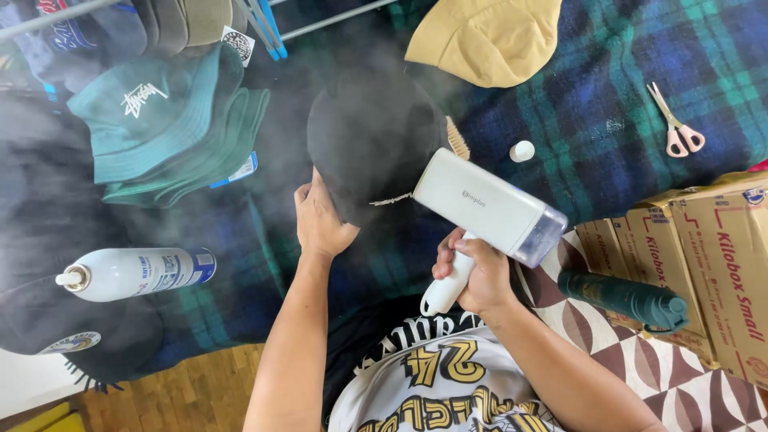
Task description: Cleaning and drying a bucket hat using a hair dryer and a brush on a workspace.
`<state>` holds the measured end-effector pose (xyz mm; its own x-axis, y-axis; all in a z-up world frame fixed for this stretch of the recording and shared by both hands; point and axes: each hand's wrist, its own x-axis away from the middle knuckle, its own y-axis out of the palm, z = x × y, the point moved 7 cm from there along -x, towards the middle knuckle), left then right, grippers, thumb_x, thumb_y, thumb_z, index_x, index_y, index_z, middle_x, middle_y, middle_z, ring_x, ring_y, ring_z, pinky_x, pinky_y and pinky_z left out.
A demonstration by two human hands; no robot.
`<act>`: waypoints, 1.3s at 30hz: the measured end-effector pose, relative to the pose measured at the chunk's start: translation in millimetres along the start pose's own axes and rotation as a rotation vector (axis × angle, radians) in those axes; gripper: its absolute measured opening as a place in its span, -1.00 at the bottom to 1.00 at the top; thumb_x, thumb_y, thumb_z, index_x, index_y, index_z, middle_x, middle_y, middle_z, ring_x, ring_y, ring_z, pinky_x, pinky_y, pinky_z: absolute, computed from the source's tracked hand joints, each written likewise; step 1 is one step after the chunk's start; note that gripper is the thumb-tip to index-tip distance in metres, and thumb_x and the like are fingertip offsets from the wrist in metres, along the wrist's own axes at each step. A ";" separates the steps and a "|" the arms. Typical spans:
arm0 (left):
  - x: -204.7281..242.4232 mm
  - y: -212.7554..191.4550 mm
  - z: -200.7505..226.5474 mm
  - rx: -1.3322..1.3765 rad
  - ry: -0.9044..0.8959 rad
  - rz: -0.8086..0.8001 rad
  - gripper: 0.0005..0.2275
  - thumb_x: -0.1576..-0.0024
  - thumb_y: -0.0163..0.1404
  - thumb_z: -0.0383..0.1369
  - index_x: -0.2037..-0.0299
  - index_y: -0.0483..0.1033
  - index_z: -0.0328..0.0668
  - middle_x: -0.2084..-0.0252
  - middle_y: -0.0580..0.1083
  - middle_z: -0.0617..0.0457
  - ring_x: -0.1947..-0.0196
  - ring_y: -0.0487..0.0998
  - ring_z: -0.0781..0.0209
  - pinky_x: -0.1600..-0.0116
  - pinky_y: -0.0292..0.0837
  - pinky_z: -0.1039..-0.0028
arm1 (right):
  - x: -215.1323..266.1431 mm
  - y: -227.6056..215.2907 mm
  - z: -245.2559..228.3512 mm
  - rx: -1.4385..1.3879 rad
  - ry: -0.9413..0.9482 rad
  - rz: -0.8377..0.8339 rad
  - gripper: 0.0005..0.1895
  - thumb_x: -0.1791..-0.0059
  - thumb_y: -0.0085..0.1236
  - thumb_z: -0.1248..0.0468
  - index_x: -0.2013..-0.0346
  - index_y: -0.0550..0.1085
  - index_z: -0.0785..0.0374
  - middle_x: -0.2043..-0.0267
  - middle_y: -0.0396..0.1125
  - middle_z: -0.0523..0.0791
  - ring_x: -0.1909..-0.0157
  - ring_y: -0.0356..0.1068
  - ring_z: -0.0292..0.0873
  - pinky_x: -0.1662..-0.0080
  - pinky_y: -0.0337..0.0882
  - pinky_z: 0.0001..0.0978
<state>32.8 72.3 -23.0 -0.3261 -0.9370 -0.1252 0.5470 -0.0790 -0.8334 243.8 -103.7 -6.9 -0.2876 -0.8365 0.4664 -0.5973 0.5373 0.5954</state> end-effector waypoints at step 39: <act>2.0 5.6 6.1 -0.036 0.165 0.126 -0.61 0.10 -0.08 -0.05 0.12 0.37 -0.03 0.26 0.45 0.10 0.11 0.54 0.10 -0.28 0.17 0.16 | -66.3 15.6 -136.9 0.216 0.140 -0.083 -0.74 0.11 0.18 0.31 0.35 0.40 0.51 0.68 0.22 0.11 0.82 0.26 -0.04 0.70 0.34 -0.06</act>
<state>39.9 67.8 -24.7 -0.3804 -0.8699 -0.3138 0.5645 0.0504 -0.8239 356.1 -25.1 61.0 -0.1335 -0.8460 0.5162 -0.7648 0.4192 0.4892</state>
